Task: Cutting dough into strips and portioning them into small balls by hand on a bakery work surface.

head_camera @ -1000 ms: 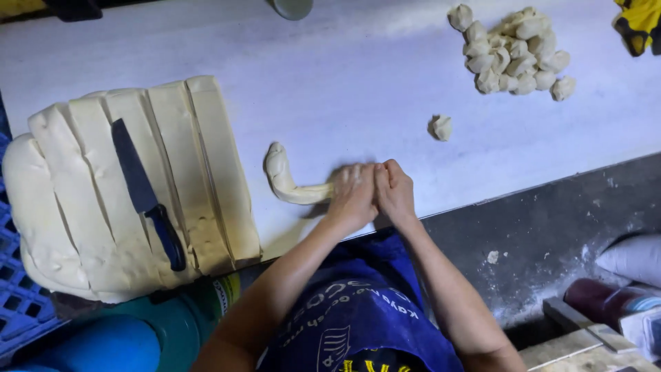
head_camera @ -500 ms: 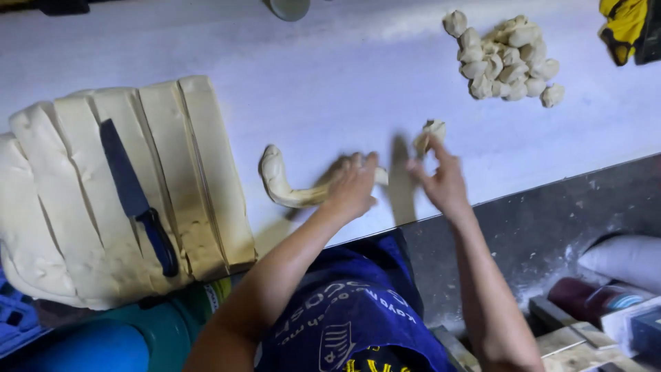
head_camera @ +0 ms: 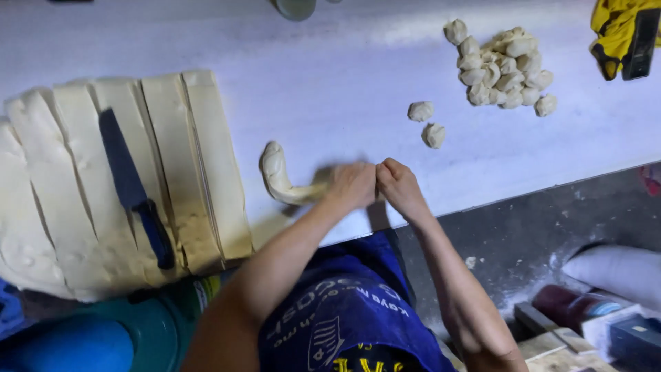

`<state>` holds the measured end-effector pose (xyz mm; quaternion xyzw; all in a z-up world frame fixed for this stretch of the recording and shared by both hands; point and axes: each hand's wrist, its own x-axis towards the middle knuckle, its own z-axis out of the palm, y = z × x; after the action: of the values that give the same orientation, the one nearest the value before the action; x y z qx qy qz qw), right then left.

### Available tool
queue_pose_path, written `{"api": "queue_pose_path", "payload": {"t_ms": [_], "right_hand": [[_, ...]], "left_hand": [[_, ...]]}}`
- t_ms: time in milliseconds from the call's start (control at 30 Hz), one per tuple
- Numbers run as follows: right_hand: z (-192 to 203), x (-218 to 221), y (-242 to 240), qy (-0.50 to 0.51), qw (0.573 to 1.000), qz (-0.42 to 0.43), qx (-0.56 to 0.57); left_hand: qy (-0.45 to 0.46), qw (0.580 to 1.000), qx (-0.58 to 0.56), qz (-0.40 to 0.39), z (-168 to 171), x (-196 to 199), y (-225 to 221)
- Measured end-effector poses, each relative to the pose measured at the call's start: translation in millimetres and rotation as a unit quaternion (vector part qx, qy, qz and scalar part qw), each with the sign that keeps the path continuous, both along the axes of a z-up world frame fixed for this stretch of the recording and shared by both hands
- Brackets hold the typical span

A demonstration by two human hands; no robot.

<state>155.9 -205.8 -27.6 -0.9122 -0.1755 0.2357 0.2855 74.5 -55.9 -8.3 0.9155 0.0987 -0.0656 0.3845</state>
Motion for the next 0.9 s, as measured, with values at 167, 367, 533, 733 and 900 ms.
{"api": "queue_pose_path", "payload": {"t_ms": [167,367,533,733,900], "right_hand": [[173,-99,9,0.250,0.934,0.240,0.084],[48,22,-12,-0.138,0.969,-0.063,0.195],[-14,-63,50,0.086,0.967,-0.104,0.214],[-9,-48,56,0.011,0.994,-0.013,0.111],[51,-35,40,0.068,0.994,0.054,0.067]], "left_hand": [[0.091,0.994,-0.020,0.053,-15,41,43],[0.044,0.993,0.099,0.045,7,-38,32],[-0.009,0.998,-0.055,0.041,32,-62,44],[0.002,0.999,-0.029,0.045,10,-50,27],[0.066,0.993,0.096,-0.032,-8,-9,35]]}}
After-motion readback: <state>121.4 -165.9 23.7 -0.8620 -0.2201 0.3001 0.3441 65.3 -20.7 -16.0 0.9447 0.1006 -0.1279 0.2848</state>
